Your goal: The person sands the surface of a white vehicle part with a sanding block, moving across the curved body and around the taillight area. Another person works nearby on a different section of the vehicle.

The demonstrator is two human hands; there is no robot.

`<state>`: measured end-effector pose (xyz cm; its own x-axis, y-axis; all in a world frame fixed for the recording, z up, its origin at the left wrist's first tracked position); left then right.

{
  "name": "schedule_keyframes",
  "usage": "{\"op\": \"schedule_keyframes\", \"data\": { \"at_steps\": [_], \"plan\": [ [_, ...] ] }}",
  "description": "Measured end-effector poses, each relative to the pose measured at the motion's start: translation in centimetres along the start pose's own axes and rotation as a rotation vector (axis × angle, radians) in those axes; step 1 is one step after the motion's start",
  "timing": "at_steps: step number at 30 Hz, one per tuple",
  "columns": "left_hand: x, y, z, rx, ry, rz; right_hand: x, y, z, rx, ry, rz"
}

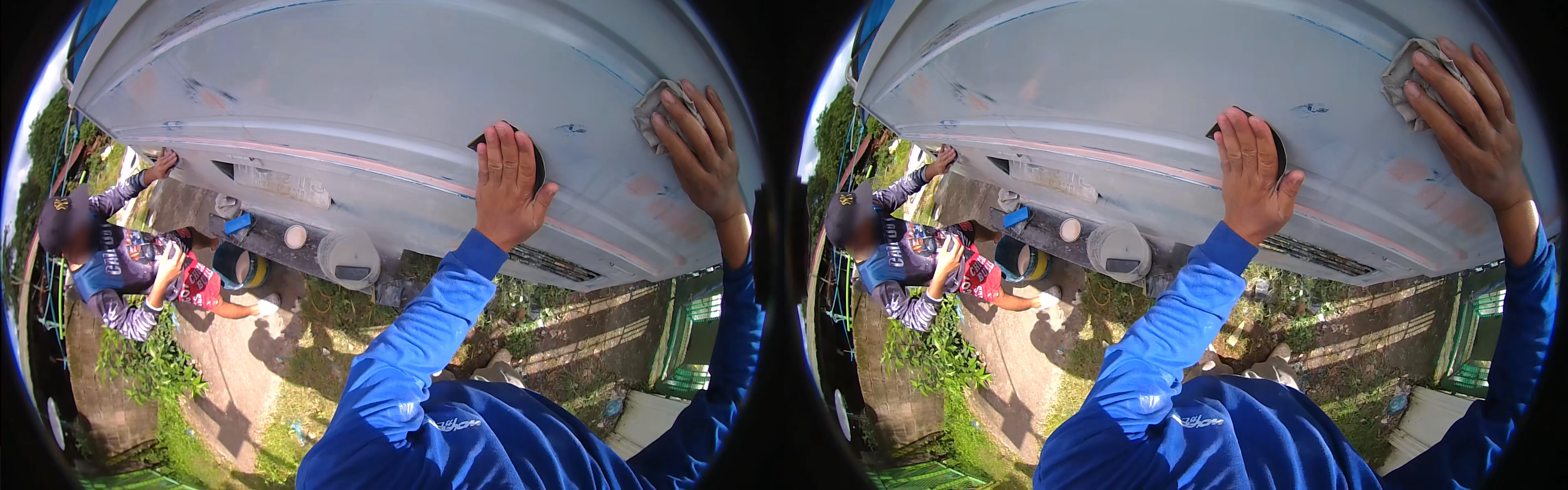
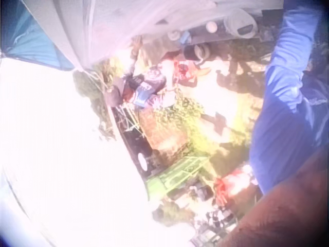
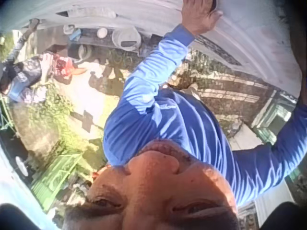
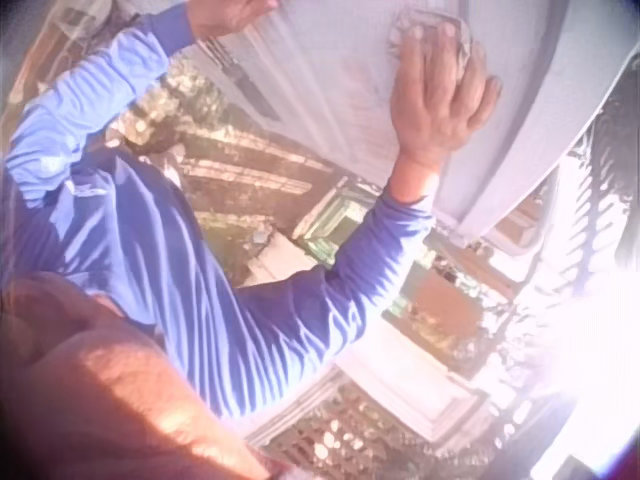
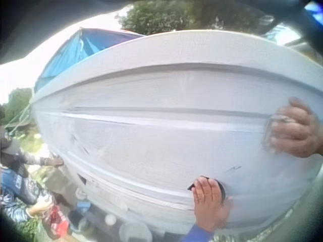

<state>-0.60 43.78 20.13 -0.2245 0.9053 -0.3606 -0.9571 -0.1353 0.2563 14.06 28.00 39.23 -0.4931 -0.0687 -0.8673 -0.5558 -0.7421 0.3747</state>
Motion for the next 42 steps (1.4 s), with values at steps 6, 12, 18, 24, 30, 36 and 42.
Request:
{"op": "schedule_keyframes", "data": {
  "at_steps": [6,12,18,24,30,36,42],
  "plan": [
    [15.0,14.3,11.3,-0.362,0.258,-0.469,-0.9,0.6,-0.6,0.024,-0.020,-0.004],
    [2.0,3.6,2.0,-0.102,0.162,-0.068,0.0,0.1,0.3,-0.007,-0.006,-0.009],
    [11.9,13.2,10.5,-0.359,0.308,-0.082,-0.6,0.6,-0.2,0.005,-0.008,-0.033],
    [3.9,4.8,2.3,-0.073,0.171,-0.003,-0.1,0.3,-0.1,0.004,-0.014,-0.025],
    [10.2,12.5,8.9,-0.335,0.343,-0.046,-0.4,0.8,-0.2,0.008,-0.020,-0.025],
    [6.7,8.0,4.3,-0.059,0.249,0.033,-0.5,0.4,-0.6,0.007,-0.018,-0.031],
    [7.2,9.3,6.2,-0.202,0.296,-0.021,-0.4,0.4,-0.2,-0.005,-0.037,-0.026]
  ]
}}
Point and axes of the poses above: each hand's wrist, its own z-axis towards the middle knuckle, its own y-axis out of the back of the hand, x = y × z, the point moved 8 cm from there along z, towards the middle knuckle, and after that the axes turned 8 degrees about -z, right-handed, at the moved point
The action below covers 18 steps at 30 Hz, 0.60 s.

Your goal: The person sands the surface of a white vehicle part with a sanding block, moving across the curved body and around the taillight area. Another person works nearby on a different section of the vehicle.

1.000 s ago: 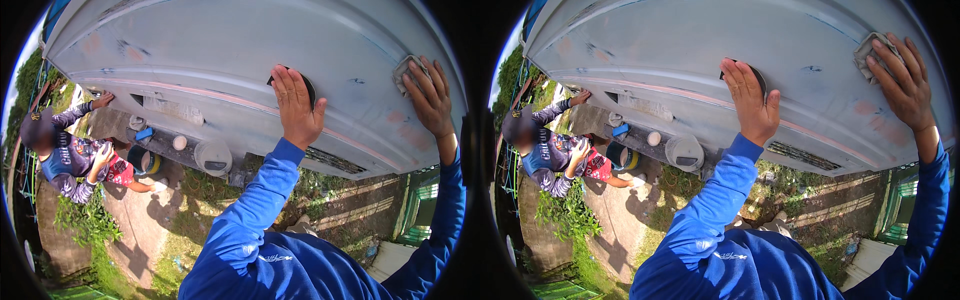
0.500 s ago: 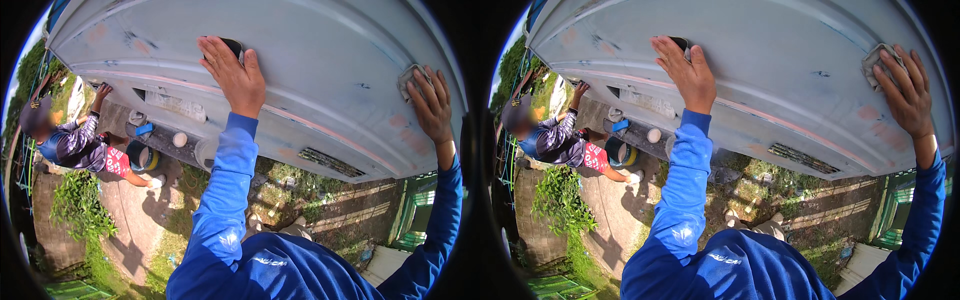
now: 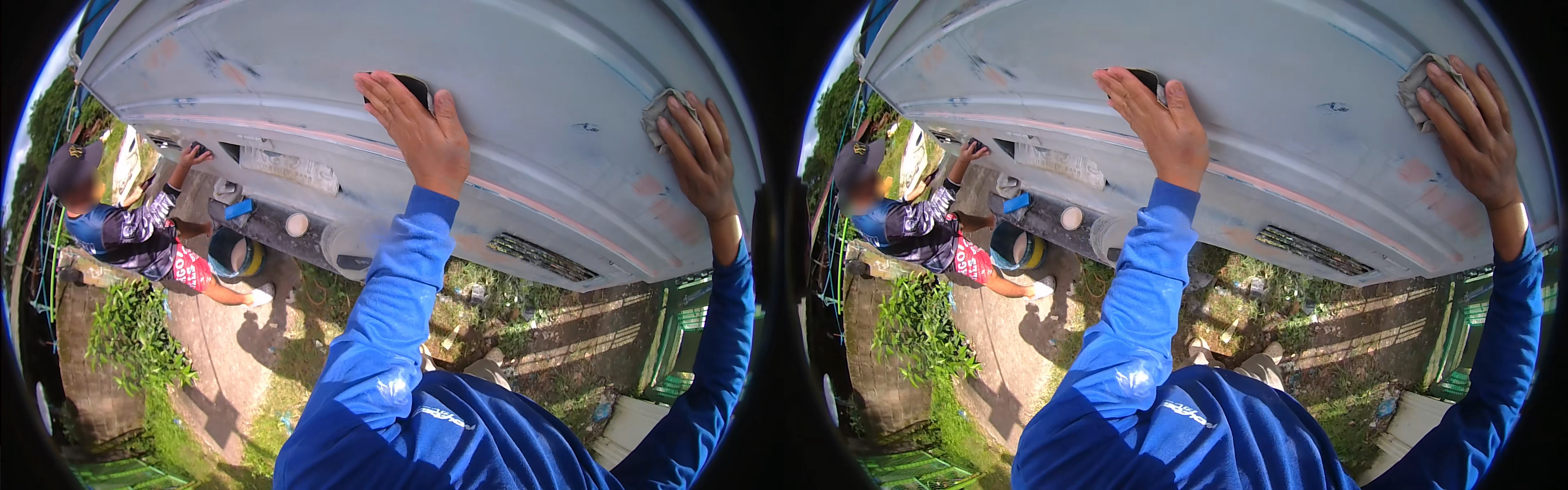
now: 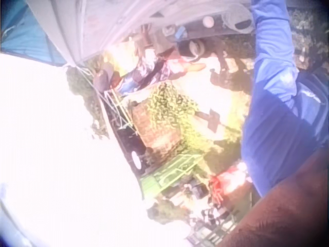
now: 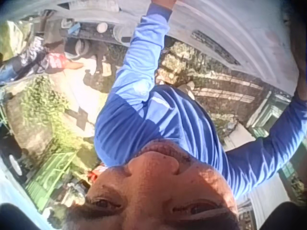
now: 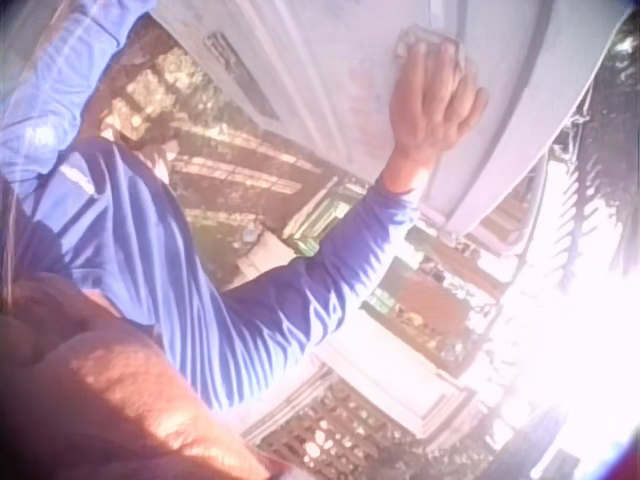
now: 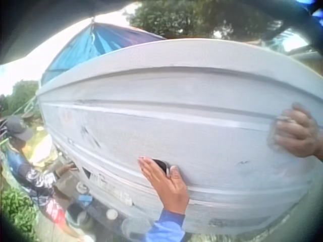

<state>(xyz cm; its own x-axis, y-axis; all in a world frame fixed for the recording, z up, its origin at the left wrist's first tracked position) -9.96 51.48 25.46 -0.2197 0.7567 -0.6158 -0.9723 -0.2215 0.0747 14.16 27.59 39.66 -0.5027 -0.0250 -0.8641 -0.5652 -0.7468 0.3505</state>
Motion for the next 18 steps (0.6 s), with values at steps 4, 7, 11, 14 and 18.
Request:
{"op": "schedule_keyframes", "data": {
  "at_steps": [4,7,11,14,18],
  "plan": [
    [-0.6,-1.9,-2.6,0.087,-0.115,0.035,0.0,-0.2,-0.2,-0.003,0.011,0.006],
    [2.7,3.7,9.7,-0.107,-0.117,0.087,-0.4,0.0,-0.7,0.004,0.007,0.012],
    [6.1,7.7,15.0,-0.268,-0.027,0.141,-0.2,0.0,-0.7,0.007,0.001,0.012],
    [-1.8,-1.4,2.3,-0.137,-0.156,0.089,-0.1,-0.6,-0.1,0.019,0.018,0.008],
    [-0.7,-3.9,-3.8,0.090,-0.289,0.165,-0.5,-0.7,-1.0,0.041,0.039,0.002]
  ]
}}
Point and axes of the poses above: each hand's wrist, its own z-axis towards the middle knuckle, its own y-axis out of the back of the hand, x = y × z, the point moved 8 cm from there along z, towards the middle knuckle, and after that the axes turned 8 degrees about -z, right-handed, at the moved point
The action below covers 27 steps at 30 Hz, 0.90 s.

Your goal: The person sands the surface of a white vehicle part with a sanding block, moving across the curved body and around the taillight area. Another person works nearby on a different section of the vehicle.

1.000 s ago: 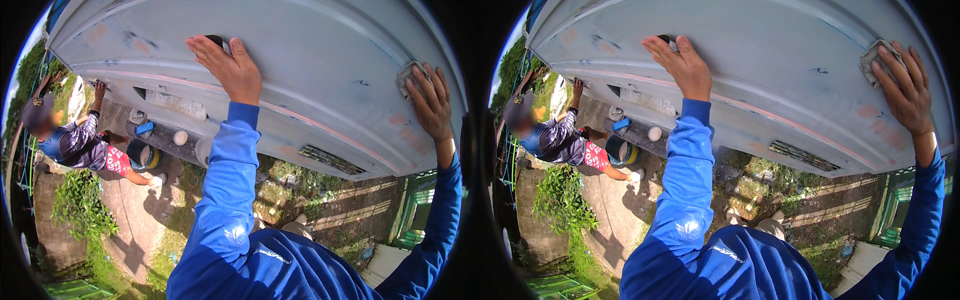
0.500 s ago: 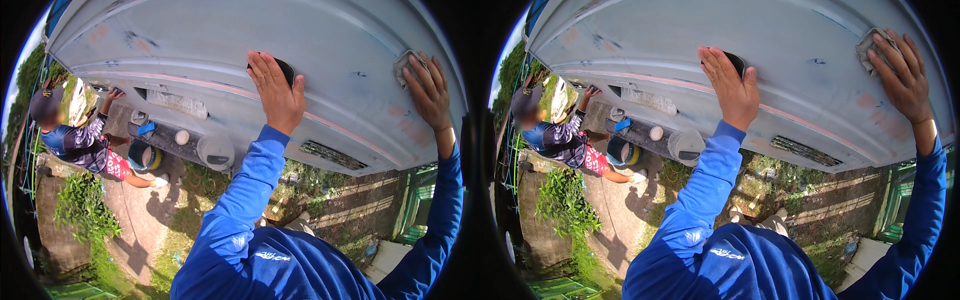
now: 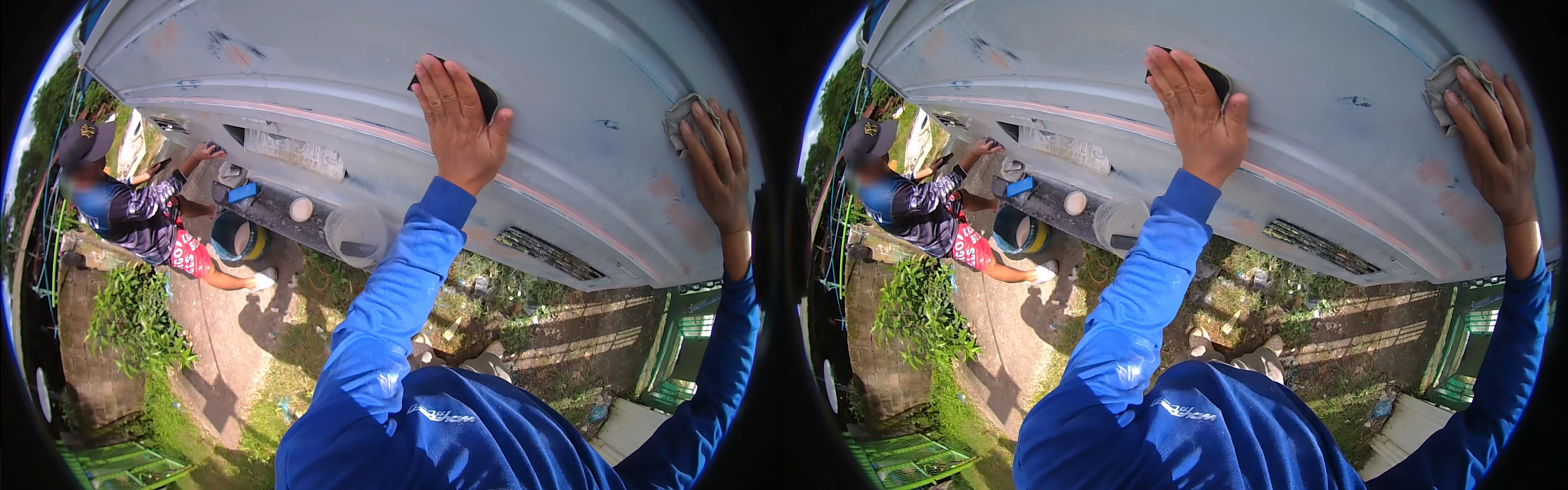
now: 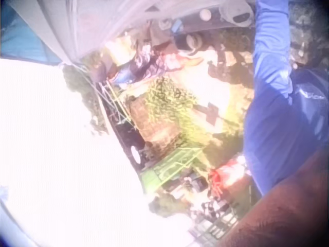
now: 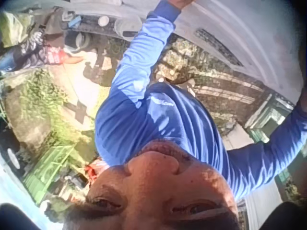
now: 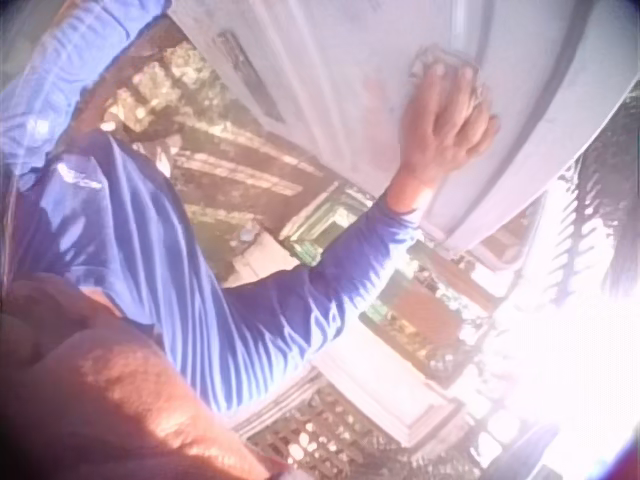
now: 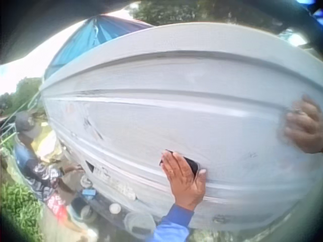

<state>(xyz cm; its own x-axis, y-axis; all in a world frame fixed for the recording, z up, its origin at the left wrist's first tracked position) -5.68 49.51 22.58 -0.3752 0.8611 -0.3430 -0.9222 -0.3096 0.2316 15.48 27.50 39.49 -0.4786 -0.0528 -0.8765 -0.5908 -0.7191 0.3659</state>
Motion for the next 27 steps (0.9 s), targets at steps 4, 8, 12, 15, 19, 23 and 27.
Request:
{"op": "schedule_keyframes", "data": {
  "at_steps": [4,8,12,15,19,23,27],
  "plan": [
    [19.0,10.2,7.6,-0.324,0.416,-0.249,0.0,0.3,-0.5,0.032,-0.018,0.013],
    [14.8,7.0,3.9,-0.348,0.642,-0.158,0.2,-0.8,0.0,0.022,-0.004,0.017],
    [-4.6,-3.0,-4.9,-0.064,0.453,-0.251,-0.9,-1.6,-0.5,0.059,-0.010,0.010],
    [1.2,-1.1,-3.7,-0.157,0.500,-0.367,-1.0,-1.3,-1.2,0.113,-0.009,0.031],
    [19.3,9.0,6.0,-0.343,0.738,-0.408,-0.5,-0.8,-0.7,0.085,-0.003,0.069],
    [12.9,6.1,2.5,-0.383,0.615,-0.202,2.7,-0.7,7.2,-0.002,-0.025,0.046],
    [-1.5,-1.6,-7.1,-0.101,0.447,-0.299,7.5,1.4,23.2,-0.131,0.110,0.132]
  ]
}}
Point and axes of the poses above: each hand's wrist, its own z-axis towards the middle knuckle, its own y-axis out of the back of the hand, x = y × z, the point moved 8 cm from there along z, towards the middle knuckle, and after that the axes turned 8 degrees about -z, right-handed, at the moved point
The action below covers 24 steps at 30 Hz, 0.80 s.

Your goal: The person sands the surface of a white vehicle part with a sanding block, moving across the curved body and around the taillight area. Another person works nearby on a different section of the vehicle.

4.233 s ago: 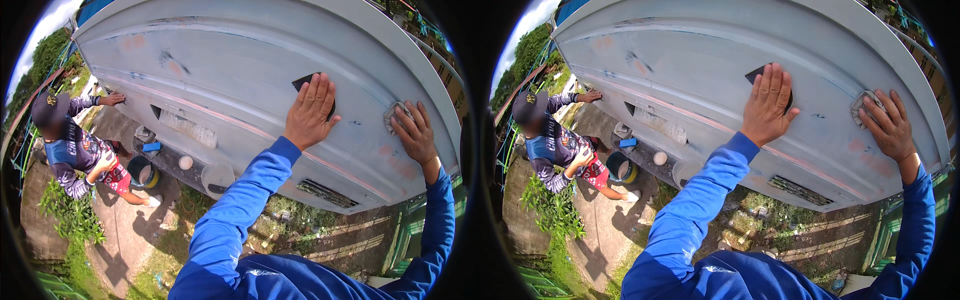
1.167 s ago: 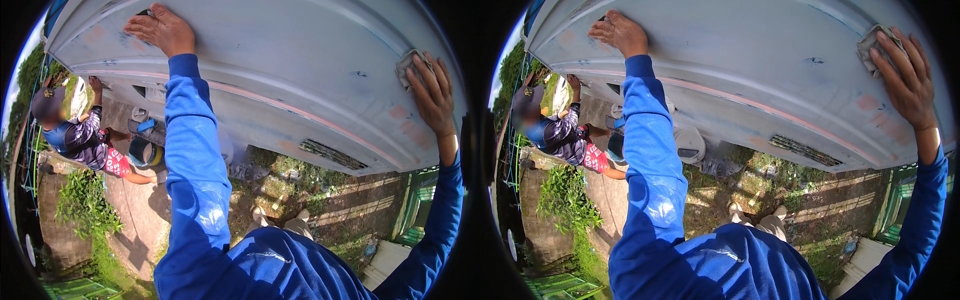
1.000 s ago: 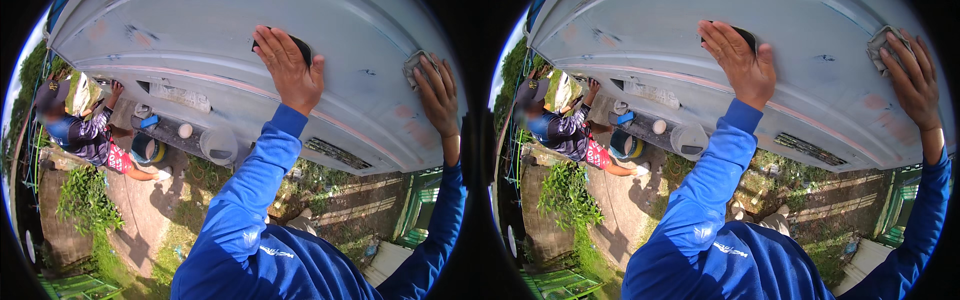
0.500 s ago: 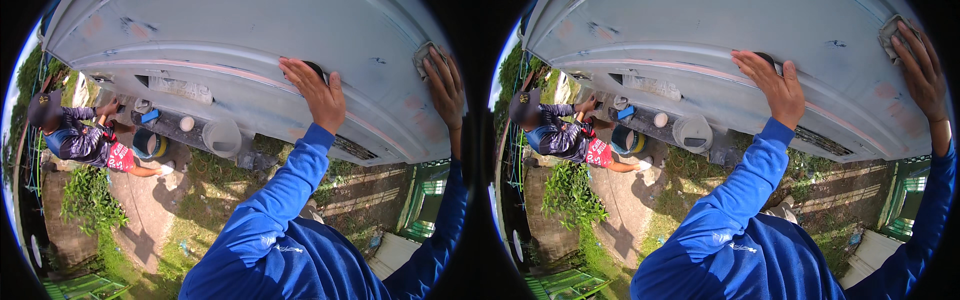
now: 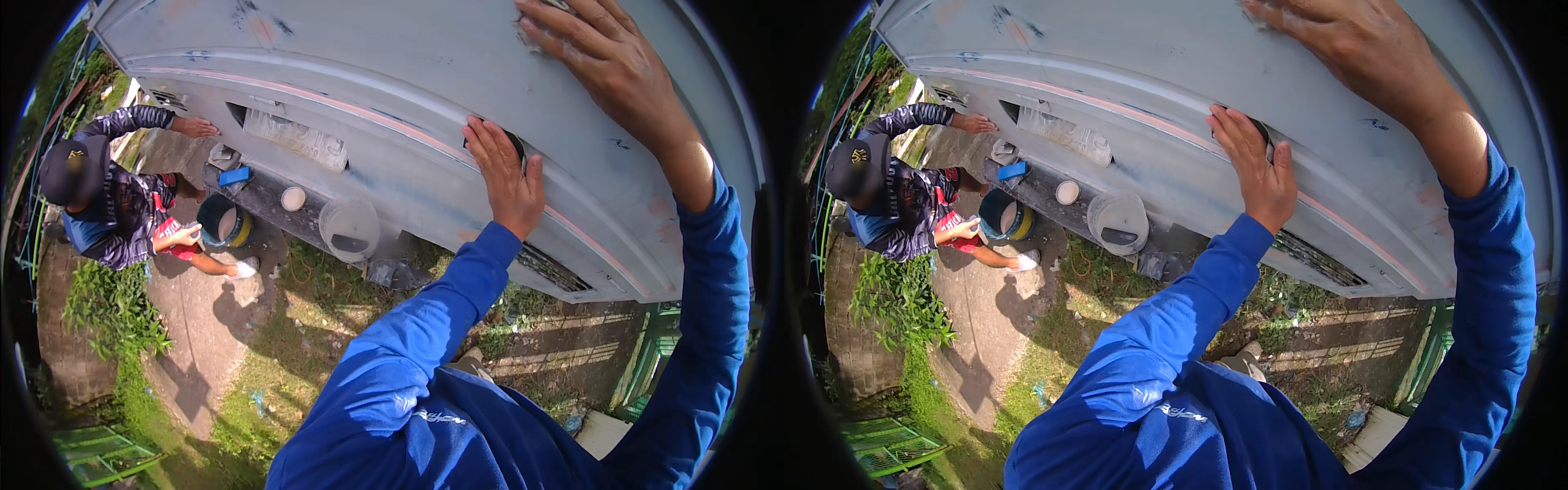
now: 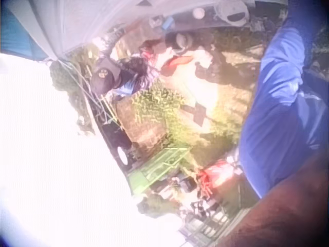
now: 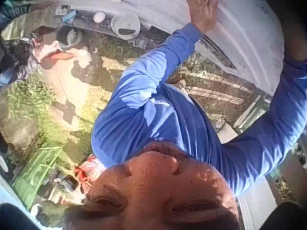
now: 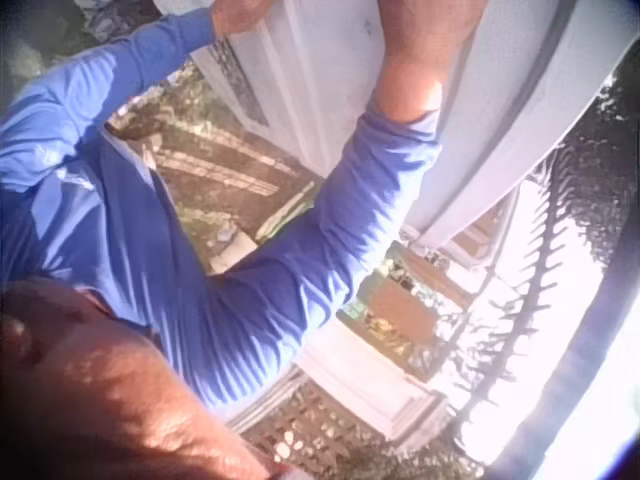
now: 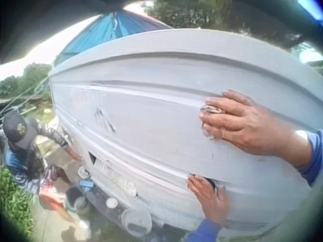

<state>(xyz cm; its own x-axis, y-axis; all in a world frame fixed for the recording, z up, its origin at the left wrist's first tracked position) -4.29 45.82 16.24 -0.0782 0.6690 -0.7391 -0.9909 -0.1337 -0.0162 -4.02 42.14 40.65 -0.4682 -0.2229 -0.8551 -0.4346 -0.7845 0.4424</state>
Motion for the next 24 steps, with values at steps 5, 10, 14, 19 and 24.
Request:
{"op": "schedule_keyframes", "data": {
  "at_steps": [5,10,14,19,24],
  "plan": [
    [2.0,2.9,5.4,-0.156,0.154,-0.136,0.5,-1.0,9.5,-0.163,0.193,0.221],
    [5.3,10.9,14.2,-0.428,0.267,-0.132,0.3,0.5,6.7,-0.059,0.164,0.080],
    [1.1,0.0,2.3,-0.275,0.289,0.010,0.9,-1.9,2.2,0.005,0.111,-0.003],
    [3.1,3.3,6.4,-0.237,0.243,-0.192,-2.1,1.7,-9.4,0.195,0.108,-0.021],
    [11.6,15.7,19.9,-0.369,0.266,-0.127,-3.7,3.8,-21.0,0.253,0.049,-0.062]
  ]
}}
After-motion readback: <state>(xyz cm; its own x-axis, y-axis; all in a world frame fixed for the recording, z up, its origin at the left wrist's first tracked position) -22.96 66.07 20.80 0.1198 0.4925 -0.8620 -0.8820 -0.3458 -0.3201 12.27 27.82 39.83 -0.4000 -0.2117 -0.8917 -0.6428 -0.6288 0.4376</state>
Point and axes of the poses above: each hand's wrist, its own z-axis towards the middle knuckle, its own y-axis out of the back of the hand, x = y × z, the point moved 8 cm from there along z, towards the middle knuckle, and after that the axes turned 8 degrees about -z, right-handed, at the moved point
